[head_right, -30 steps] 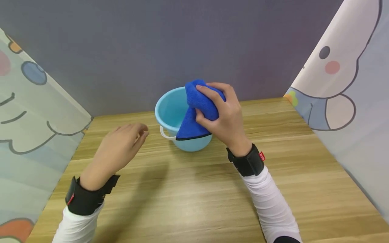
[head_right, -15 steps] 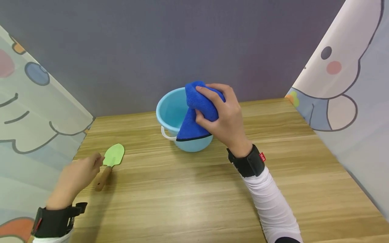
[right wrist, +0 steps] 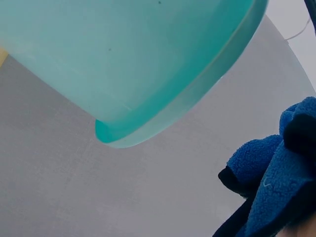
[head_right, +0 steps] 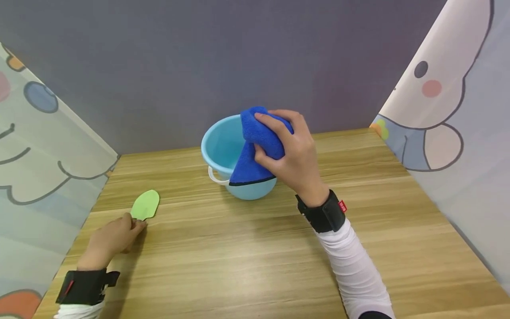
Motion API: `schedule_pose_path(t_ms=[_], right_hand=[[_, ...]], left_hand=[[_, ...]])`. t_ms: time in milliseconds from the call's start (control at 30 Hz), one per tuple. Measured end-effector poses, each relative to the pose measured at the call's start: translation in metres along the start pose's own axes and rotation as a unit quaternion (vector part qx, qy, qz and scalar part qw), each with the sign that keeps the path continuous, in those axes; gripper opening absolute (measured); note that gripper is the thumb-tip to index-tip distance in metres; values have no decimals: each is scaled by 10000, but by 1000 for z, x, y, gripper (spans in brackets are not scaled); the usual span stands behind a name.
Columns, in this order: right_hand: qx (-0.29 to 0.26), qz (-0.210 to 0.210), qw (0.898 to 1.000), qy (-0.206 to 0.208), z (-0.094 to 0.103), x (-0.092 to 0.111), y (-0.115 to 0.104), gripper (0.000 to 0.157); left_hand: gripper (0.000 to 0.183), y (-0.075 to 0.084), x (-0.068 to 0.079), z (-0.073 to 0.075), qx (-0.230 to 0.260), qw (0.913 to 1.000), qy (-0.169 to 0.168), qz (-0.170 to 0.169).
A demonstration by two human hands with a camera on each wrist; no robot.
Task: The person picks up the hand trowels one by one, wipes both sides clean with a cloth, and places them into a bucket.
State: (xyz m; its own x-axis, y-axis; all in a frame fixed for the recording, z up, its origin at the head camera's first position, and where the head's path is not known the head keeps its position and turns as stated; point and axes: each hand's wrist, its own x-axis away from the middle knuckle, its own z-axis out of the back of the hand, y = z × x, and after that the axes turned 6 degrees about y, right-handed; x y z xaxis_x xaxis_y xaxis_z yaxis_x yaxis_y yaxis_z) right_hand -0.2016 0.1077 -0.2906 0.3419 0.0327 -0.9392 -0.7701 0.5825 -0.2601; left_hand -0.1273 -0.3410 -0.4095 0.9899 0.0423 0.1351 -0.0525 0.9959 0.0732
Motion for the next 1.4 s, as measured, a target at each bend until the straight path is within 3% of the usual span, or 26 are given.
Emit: schedule_pose_path(t_ms=[300, 567, 733, 1033, 1167, 1400], right_hand=[[-12, 62, 9999, -85, 0, -2, -1, 45], [-1, 64, 9999, -121, 1, -1, 0, 46], [22, 31, 9999, -116, 1, 0, 0, 47], [-23, 41, 9999, -127, -2, -1, 1, 47], [-67, 7, 9999, -95, -3, 0, 1, 47], [-80, 28, 9999, -106, -2, -1, -1, 46]], left_hand=[[37, 4, 1, 0, 87, 9999, 44, -71], [31, 2, 3, -8, 126, 9951, 865, -457], [31, 1, 3, -9, 227, 9909, 1244, -466], [29, 9, 0, -1, 180, 9680, 2368, -813], [31, 14, -2, 6, 432, 9598, 2606, -945], [33, 29, -2, 31, 869, 9524, 2706, -1107]])
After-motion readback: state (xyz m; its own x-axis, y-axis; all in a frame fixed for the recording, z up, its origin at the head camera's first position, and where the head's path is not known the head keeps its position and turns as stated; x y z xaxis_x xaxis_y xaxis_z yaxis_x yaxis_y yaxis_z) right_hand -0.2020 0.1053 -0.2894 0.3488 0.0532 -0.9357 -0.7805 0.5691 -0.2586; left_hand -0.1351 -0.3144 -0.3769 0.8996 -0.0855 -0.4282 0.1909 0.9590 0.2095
